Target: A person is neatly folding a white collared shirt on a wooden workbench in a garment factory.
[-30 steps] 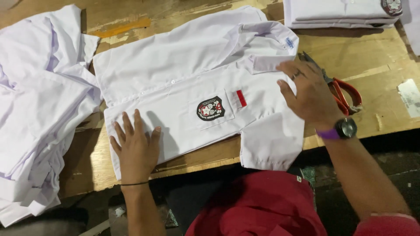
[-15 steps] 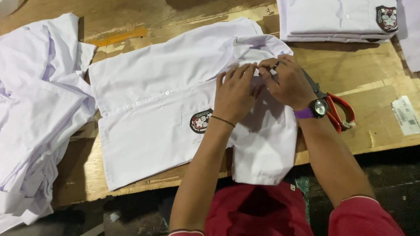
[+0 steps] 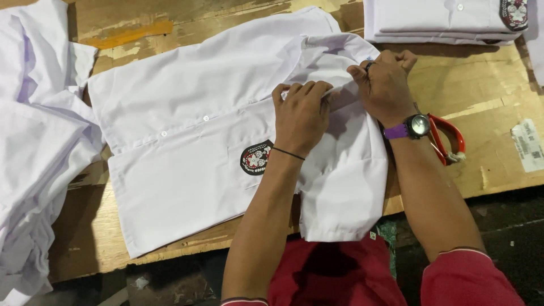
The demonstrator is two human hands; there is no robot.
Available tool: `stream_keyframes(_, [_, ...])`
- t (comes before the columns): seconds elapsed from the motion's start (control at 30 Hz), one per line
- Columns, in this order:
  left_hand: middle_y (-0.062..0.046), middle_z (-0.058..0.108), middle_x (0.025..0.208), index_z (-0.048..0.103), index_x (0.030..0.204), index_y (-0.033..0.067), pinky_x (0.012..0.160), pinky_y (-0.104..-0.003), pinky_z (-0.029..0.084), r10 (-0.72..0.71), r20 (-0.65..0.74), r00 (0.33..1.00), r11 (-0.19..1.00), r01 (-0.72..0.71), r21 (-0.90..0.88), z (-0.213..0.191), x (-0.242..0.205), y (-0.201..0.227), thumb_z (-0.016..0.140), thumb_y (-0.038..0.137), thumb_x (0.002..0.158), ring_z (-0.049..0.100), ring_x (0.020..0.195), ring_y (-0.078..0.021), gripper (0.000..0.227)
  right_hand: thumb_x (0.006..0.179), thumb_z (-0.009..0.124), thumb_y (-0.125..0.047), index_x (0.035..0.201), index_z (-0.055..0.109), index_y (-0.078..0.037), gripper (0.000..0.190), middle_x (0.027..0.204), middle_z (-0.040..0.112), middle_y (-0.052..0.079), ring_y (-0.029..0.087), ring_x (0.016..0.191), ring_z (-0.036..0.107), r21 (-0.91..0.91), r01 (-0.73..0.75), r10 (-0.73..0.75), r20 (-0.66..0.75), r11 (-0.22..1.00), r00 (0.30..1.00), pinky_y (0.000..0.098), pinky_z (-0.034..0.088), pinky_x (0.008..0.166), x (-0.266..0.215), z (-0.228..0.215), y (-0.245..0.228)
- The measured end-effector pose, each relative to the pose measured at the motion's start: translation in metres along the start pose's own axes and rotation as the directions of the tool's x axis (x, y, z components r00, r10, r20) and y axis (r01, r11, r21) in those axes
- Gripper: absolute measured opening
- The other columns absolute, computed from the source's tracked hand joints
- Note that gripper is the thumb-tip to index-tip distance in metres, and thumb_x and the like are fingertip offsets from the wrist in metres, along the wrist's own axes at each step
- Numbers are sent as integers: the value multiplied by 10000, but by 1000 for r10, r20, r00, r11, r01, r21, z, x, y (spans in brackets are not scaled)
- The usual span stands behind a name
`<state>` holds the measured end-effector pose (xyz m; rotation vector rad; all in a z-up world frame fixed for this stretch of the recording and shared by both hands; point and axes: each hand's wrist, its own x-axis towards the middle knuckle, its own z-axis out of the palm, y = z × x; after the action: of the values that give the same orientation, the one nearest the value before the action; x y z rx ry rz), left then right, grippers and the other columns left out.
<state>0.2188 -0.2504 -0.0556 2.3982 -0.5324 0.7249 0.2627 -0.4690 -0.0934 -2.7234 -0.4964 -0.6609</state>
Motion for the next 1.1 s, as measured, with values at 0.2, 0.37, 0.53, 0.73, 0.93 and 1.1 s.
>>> stream_keyframes(0.2, [64, 720, 991, 673, 1030, 226, 975, -428, 310, -104, 25, 994, 994, 104, -19, -5, 4, -9, 581, 390, 1006, 641, 955, -227, 189, 1063, 752, -190, 1129, 639, -51, 191, 1189, 618, 171, 338, 1124, 528, 50, -129, 136, -192, 990, 972, 446, 341, 935, -4, -56, -37])
stream_keyframes(0.37, [-11, 740, 984, 657, 1052, 213, 994, -507, 368, -103, 60, 993, 994, 105, -31, -4, 12, 3, 618, 362, 974, 676, 1013, -271, 173, 1041, 781, -211, 1017, 648, -23, 231, 977, 616, 194, 407, 956, 596, 136, -298, 313, -99, 945, 945, 507, 488, 859, -71, -97, -87])
stream_keyframes(0.53, [-121, 736, 963, 679, 962, 155, 978, -578, 405, -44, 240, 970, 996, 26, 81, 9, 39, 30, 715, 486, 839, 678, 1063, -362, 355, 934, 811, -406, 1030, 720, -91, 342, 935, 695, 130, 362, 888, 677, 90, -574, 566, 99, 814, 819, 469, 536, 796, -95, -103, -116])
stream_keyframes(0.73, [-60, 724, 805, 695, 890, 205, 776, -495, 481, -136, 552, 823, 991, 112, 78, 57, 66, 36, 606, 378, 828, 739, 815, -372, 205, 872, 773, -245, 1193, 698, -52, 382, 969, 685, 191, 411, 919, 691, 49, -650, 628, 209, 758, 749, 510, 573, 791, -85, -122, -136])
stream_keyframes(0.93, [-129, 694, 1038, 611, 1055, 151, 708, -547, 507, -173, 629, 758, 982, 180, 53, 28, 82, 44, 519, 400, 940, 661, 919, -433, 289, 851, 813, -329, 1511, 411, -23, 831, 1059, 726, 118, 310, 1050, 690, 87, -860, 738, 474, 504, 480, 494, 541, 849, -80, -145, -148])
stream_keyframes(1.1, [-101, 716, 916, 593, 915, 158, 656, -549, 486, -151, 539, 828, 986, 166, 21, 27, 87, 44, 563, 489, 938, 656, 831, -436, 333, 964, 693, -236, 754, 649, 31, 343, 1506, 538, 85, 324, 1136, 656, 176, -786, 677, 420, 593, 604, 467, 480, 881, -102, -146, -141])
